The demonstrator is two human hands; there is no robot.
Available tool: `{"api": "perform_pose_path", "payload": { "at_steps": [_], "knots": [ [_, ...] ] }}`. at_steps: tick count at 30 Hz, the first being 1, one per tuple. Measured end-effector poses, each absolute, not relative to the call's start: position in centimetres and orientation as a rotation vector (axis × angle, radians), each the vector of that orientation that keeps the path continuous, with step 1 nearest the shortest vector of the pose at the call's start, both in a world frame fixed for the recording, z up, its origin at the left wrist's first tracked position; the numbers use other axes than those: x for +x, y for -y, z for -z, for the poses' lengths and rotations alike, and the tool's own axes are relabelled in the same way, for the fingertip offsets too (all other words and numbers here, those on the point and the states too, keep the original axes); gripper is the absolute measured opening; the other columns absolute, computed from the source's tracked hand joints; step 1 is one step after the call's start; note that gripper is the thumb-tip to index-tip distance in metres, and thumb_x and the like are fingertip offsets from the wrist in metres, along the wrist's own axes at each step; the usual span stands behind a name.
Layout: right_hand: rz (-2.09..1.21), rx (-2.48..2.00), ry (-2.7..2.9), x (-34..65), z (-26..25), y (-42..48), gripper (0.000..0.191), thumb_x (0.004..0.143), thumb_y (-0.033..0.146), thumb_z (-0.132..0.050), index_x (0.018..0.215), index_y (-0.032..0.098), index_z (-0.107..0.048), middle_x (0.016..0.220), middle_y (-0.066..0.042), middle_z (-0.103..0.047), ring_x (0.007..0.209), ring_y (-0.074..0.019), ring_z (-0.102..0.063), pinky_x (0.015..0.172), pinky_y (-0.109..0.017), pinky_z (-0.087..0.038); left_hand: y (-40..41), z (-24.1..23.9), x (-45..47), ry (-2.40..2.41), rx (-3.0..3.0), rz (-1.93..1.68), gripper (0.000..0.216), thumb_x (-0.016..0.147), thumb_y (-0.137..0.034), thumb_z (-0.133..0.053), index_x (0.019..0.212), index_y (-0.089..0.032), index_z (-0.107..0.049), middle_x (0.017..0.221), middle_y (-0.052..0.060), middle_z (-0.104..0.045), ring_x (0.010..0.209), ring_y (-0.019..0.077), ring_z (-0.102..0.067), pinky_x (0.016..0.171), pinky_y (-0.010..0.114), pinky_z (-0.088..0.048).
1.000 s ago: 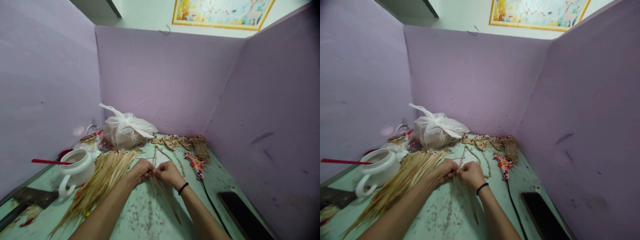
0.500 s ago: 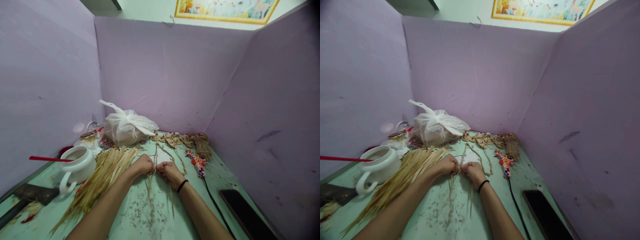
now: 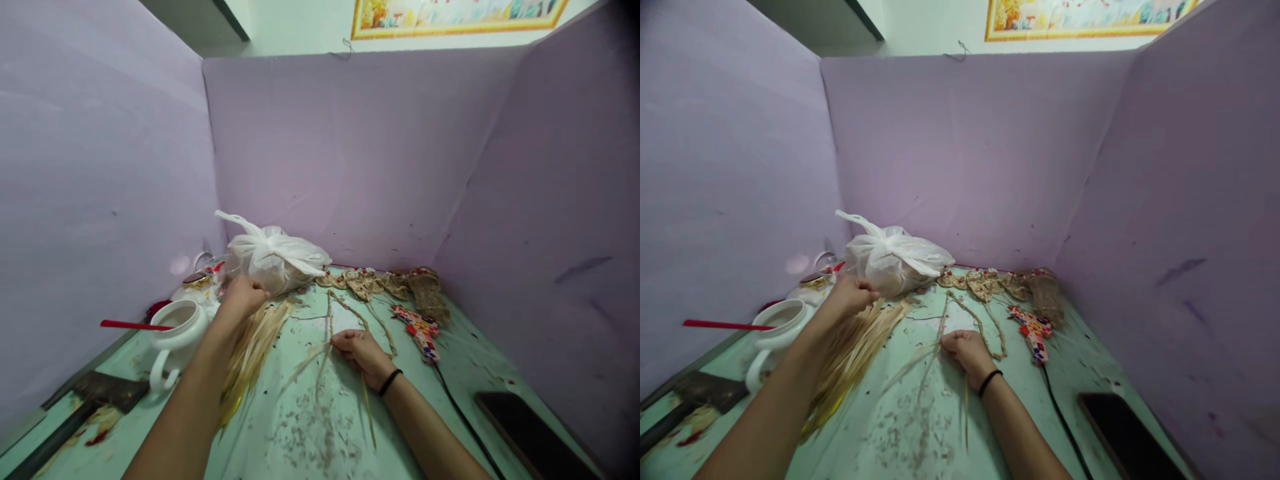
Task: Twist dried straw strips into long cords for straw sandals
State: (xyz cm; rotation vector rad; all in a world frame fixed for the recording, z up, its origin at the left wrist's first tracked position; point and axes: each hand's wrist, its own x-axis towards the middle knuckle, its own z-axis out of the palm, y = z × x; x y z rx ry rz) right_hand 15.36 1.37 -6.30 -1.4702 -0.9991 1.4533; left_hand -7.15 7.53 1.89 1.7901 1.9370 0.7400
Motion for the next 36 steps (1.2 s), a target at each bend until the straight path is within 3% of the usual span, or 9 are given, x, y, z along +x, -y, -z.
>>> {"api": "perform_pose_path", "payload": {
  "at_steps": [5,10,16,21,24,29,36],
  "knots": [
    [-1.463,-1.465,1.010,15.3,6.4,-1.3,0.010,0.060,0.021,-0.056,0.056,0.014,-0.050,0.039,0.006,-0.038,0.031,-0.0020,-0.021,0.035,-0.020,-0.008,-7.8,0.0,-7.1,-2.061,1.892,-0.459,0.013,0.052,-0.024,-0.060,0.058,-0.013,-0.063,0.062,0.008,-0.061,0.060,0.0192,-0.055,0.051,0.023,-0.033],
    [-1.466,-1.466,1.009,15.3,6.5,-1.5,0.010,0.060,0.020,-0.057,0.055,0.014,-0.051,0.040,0.006,-0.041,0.031,-0.0021,-0.022,0.034,-0.020,-0.009,-7.4,0.0,-6.3,-2.219,1.873,-0.105,0.019,0.054,-0.021,-0.054,0.069,-0.014,-0.064,0.080,0.013,-0.065,0.072,0.0241,-0.059,0.055,0.026,-0.037],
    [-1.461,-1.473,0.998,15.2,6.2,-1.4,0.011,0.061,0.020,-0.058,0.056,0.013,-0.051,0.040,0.006,-0.042,0.030,-0.0016,-0.022,0.034,-0.019,-0.009,-6.8,-1.8,-6.1,-2.188,1.962,-0.186,0.022,0.057,-0.022,-0.050,0.072,-0.018,-0.066,0.086,0.010,-0.065,0.080,0.0243,-0.059,0.057,0.025,-0.038],
    [-1.471,-1.453,1.002,15.3,6.3,-1.5,0.012,0.063,0.019,-0.057,0.055,0.013,-0.051,0.039,0.006,-0.041,0.030,-0.0013,-0.021,0.034,-0.019,-0.008,-6.9,-0.7,-5.7,-2.268,1.897,-0.112,0.029,0.056,-0.023,-0.051,0.078,-0.012,-0.065,0.091,0.017,-0.064,0.081,0.0272,-0.059,0.058,0.027,-0.038],
    [-1.478,-1.434,1.019,15.3,6.4,-1.6,0.012,0.063,0.019,-0.056,0.055,0.013,-0.051,0.038,0.006,-0.038,0.030,-0.0014,-0.020,0.035,-0.019,-0.008,-7.2,-0.3,-6.1,-2.194,1.891,-0.165,0.024,0.055,-0.020,-0.049,0.071,-0.011,-0.065,0.080,0.016,-0.064,0.072,0.0251,-0.059,0.054,0.027,-0.037],
    [-1.462,-1.448,1.032,15.4,6.6,-1.6,0.013,0.062,0.021,-0.058,0.055,0.013,-0.051,0.039,0.006,-0.042,0.030,-0.0017,-0.022,0.035,-0.020,-0.008,-6.4,-1.6,-4.7,-1.612,1.876,-0.417,0.014,0.052,-0.016,-0.046,0.058,-0.012,-0.058,0.050,0.001,-0.051,0.049,0.0120,-0.047,0.047,0.021,-0.033],
    [-1.461,-1.417,1.025,15.5,6.8,-1.6,0.012,0.060,0.021,-0.059,0.056,0.012,-0.052,0.043,0.004,-0.047,0.032,-0.0017,-0.026,0.036,-0.019,-0.011,-4.6,1.8,0.7,-1.311,1.815,-0.287,0.012,0.049,-0.015,-0.044,0.052,-0.013,-0.055,0.040,-0.005,-0.038,0.040,0.0061,-0.030,0.041,0.020,-0.023]
  ]
}}
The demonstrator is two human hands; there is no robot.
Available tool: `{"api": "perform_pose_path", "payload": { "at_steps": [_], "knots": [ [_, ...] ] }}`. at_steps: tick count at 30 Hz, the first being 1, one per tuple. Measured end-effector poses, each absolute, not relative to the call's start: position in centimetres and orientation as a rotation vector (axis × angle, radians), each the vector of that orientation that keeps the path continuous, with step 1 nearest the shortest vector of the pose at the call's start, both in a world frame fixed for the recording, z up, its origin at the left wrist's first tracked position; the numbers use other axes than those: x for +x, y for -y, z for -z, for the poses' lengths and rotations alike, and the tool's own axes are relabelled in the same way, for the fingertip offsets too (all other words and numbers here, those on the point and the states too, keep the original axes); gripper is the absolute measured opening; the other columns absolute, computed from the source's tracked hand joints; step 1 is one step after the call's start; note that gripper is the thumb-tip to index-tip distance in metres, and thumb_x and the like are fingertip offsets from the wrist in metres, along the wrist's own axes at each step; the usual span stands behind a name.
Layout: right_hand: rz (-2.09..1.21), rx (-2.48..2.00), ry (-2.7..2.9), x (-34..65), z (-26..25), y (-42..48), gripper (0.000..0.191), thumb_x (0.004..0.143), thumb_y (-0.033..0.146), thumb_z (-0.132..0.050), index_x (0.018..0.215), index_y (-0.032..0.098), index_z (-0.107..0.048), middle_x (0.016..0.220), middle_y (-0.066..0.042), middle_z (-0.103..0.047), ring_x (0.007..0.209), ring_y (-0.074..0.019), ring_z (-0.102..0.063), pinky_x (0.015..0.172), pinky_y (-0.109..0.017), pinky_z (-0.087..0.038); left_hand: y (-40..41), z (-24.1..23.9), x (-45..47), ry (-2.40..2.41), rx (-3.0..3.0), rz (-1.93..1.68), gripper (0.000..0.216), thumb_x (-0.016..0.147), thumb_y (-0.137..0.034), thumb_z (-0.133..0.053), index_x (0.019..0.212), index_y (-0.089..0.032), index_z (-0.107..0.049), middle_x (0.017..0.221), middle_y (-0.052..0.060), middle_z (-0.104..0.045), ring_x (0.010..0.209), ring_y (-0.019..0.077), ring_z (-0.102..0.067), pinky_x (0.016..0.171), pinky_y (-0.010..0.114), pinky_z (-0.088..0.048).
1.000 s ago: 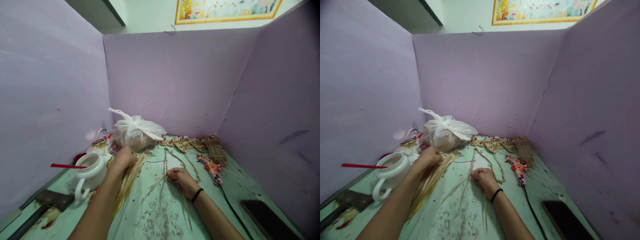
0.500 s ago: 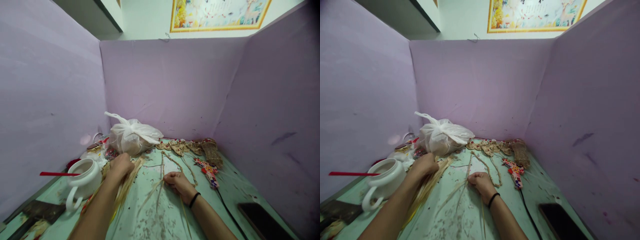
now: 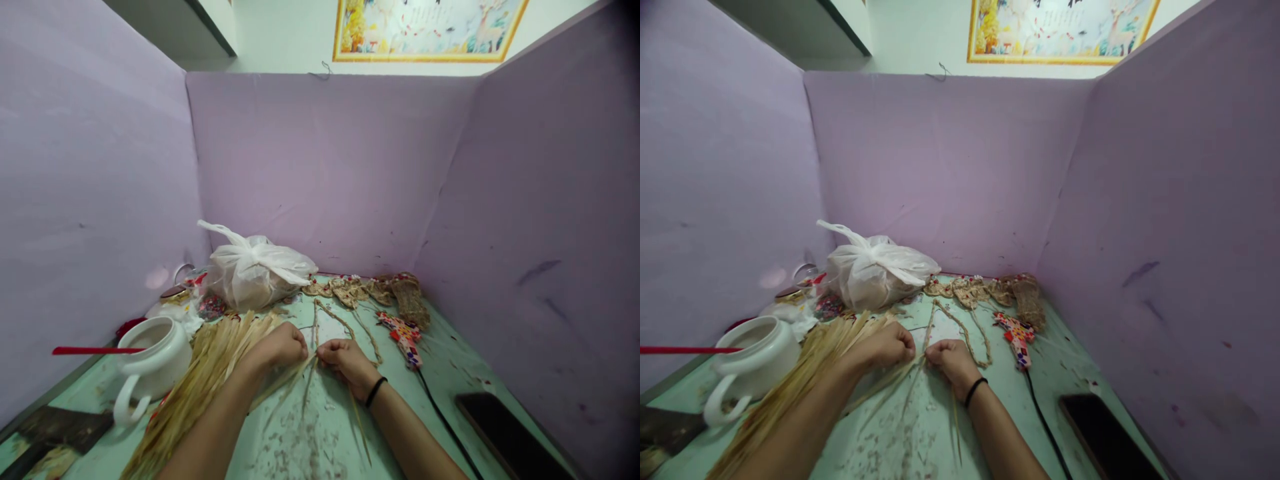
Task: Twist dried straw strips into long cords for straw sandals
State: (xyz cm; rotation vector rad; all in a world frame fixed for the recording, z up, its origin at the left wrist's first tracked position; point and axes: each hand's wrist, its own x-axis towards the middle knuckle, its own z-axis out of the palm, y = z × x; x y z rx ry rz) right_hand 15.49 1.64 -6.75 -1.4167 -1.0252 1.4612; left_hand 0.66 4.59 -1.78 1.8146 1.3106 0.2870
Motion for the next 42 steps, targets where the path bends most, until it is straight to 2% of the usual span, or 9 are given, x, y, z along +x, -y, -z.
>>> {"api": "perform_pose_path", "payload": {
  "at_steps": [5,14,17,20,24,30,35,39,42],
  "knots": [
    [-1.450,-1.430,1.037,15.6,7.1,-1.8,0.012,0.060,0.023,-0.059,0.056,0.013,-0.052,0.043,0.005,-0.046,0.032,-0.0019,-0.025,0.036,-0.020,-0.011,-5.1,3.9,0.9,-1.173,1.671,-0.298,0.009,0.052,-0.022,-0.047,0.054,-0.015,-0.052,0.036,-0.007,-0.030,0.036,0.0055,-0.025,0.039,0.021,-0.018],
    [-1.441,-1.434,1.021,15.5,6.8,-1.8,0.009,0.057,0.020,-0.058,0.054,0.013,-0.052,0.039,0.006,-0.043,0.031,-0.0021,-0.025,0.036,-0.021,-0.011,-3.9,0.6,1.1,-1.208,1.534,-0.368,0.012,0.051,-0.025,-0.052,0.057,-0.014,-0.053,0.038,-0.006,-0.040,0.033,0.0065,-0.034,0.036,0.019,-0.020],
    [-1.439,-1.448,1.007,15.4,6.5,-1.6,0.005,0.055,0.016,-0.057,0.053,0.013,-0.053,0.035,0.007,-0.039,0.031,-0.0023,-0.023,0.036,-0.021,-0.011,-3.6,1.2,1.8,-1.258,1.596,-0.252,0.011,0.051,-0.023,-0.054,0.056,-0.014,-0.055,0.037,-0.004,-0.042,0.034,0.0076,-0.036,0.037,0.020,-0.022],
    [-1.450,-1.431,1.021,15.5,6.4,-1.5,0.008,0.057,0.020,-0.056,0.053,0.013,-0.053,0.038,0.006,-0.044,0.031,-0.0023,-0.023,0.036,-0.021,-0.010,-4.0,3.0,2.2,-1.457,1.760,-0.307,0.009,0.049,-0.017,-0.053,0.053,-0.012,-0.058,0.039,-0.004,-0.041,0.038,0.0068,-0.035,0.041,0.020,-0.026],
    [-1.472,-1.397,1.014,15.5,6.3,-1.5,0.009,0.058,0.020,-0.056,0.053,0.013,-0.052,0.045,0.003,-0.051,0.033,-0.0022,-0.025,0.035,-0.020,-0.012,-4.6,4.8,2.2,-1.475,1.905,-0.401,0.014,0.050,-0.018,-0.053,0.056,-0.011,-0.064,0.045,-0.002,-0.047,0.046,0.0086,-0.039,0.044,0.020,-0.027],
    [-1.506,-1.412,0.966,15.4,6.0,-1.5,0.004,0.057,0.017,-0.053,0.056,0.013,-0.053,0.044,0.003,-0.051,0.032,-0.0025,-0.024,0.034,-0.019,-0.010,-4.4,4.4,2.3,-1.571,2.024,-0.397,0.018,0.050,-0.027,-0.058,0.059,-0.013,-0.065,0.052,0.000,-0.053,0.054,0.0118,-0.046,0.048,0.021,-0.029],
    [-1.492,-1.385,1.014,15.4,6.0,-1.4,0.010,0.058,0.021,-0.055,0.054,0.012,-0.053,0.044,0.003,-0.050,0.033,-0.0021,-0.023,0.035,-0.019,-0.010,-4.6,4.3,2.4,-1.608,2.058,-0.485,0.034,0.043,-0.027,-0.065,0.075,-0.014,-0.064,0.063,0.000,-0.056,0.058,0.0119,-0.046,0.050,0.021,-0.028],
    [-1.474,-1.399,1.029,15.3,5.9,-1.3,0.011,0.057,0.022,-0.056,0.054,0.012,-0.054,0.042,0.004,-0.048,0.033,-0.0020,-0.023,0.035,-0.020,-0.010,-5.1,5.1,2.4,-1.469,1.990,-0.445,0.017,0.050,-0.021,-0.057,0.061,-0.011,-0.064,0.051,-0.001,-0.050,0.053,0.0106,-0.044,0.048,0.020,-0.027],
    [-1.465,-1.424,1.051,15.3,6.0,-1.3,0.011,0.057,0.023,-0.056,0.054,0.012,-0.054,0.040,0.005,-0.046,0.032,-0.0024,-0.025,0.036,-0.020,-0.011,-5.2,5.6,2.4,-1.463,1.994,-0.480,0.014,0.050,-0.018,-0.054,0.056,-0.010,-0.063,0.047,-0.002,-0.047,0.051,0.0099,-0.042,0.046,0.020,-0.027]
  ]
}}
